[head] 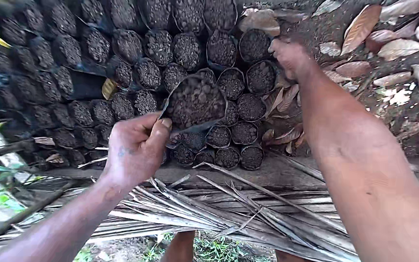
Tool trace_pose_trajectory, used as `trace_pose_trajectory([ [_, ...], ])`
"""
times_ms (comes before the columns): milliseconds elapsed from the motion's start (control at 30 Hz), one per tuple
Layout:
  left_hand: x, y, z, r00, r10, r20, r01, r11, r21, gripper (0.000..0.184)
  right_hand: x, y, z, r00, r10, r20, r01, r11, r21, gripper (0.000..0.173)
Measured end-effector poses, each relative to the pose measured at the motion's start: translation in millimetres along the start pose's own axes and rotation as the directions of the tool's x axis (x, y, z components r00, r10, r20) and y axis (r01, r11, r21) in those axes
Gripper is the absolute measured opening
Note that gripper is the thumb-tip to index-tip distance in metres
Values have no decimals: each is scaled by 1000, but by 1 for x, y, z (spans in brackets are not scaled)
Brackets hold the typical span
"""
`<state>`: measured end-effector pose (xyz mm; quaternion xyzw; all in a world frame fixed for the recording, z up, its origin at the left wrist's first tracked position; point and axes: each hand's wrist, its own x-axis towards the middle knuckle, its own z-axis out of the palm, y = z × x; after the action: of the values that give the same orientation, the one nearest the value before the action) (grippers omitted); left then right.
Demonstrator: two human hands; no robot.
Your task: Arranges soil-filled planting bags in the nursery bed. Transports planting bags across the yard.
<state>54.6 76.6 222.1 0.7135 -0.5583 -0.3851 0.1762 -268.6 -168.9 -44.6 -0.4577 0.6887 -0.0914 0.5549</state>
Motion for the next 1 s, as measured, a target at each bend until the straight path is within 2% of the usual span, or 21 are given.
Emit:
trace_pose_trajectory([
  [200,145,33,55,992,122,36,-112,974,-199,31,7,5,-10,998,-17,57,20,998,-53,35],
  [300,227,47,95,992,114,54,-95,957,-273,30,-2,0,-8,1000,-7,22,8,998,-54,33],
  [400,288,57,137,996,71,61,-50,954,-297,24,-7,-2,-8,995,-99,1,98,993,-64,33],
  [467,306,59,160,997,25,67,-6,962,-271,9,-9,-2,-12,986,-165,9,165,982,-95,30],
  [600,305,64,183,980,-167,109,179,978,-107,14,-8,-17,-25,961,-266,77,275,948,-158,32],
  [667,314,48,196,971,-234,58,240,958,-155,16,-4,-24,-27,969,-223,106,241,951,-196,33],
  [733,334,27,211,952,-305,13,302,932,-200,25,0,-28,-30,983,-157,93,172,967,-188,32],
  [800,340,15,219,932,-362,-11,351,910,-220,30,5,-24,-29,993,-82,82,89,992,-91,34],
  [867,345,11,221,937,-349,-19,343,928,-148,30,12,-15,-29,996,-36,86,30,997,69,35],
  [933,349,13,218,957,-288,-28,289,957,36,30,15,-6,-28,996,-27,83,7,971,240,35],
  [1000,346,24,210,965,-261,-18,258,940,223,30,13,-3,-30,996,-7,85,-29,914,405,46],
])
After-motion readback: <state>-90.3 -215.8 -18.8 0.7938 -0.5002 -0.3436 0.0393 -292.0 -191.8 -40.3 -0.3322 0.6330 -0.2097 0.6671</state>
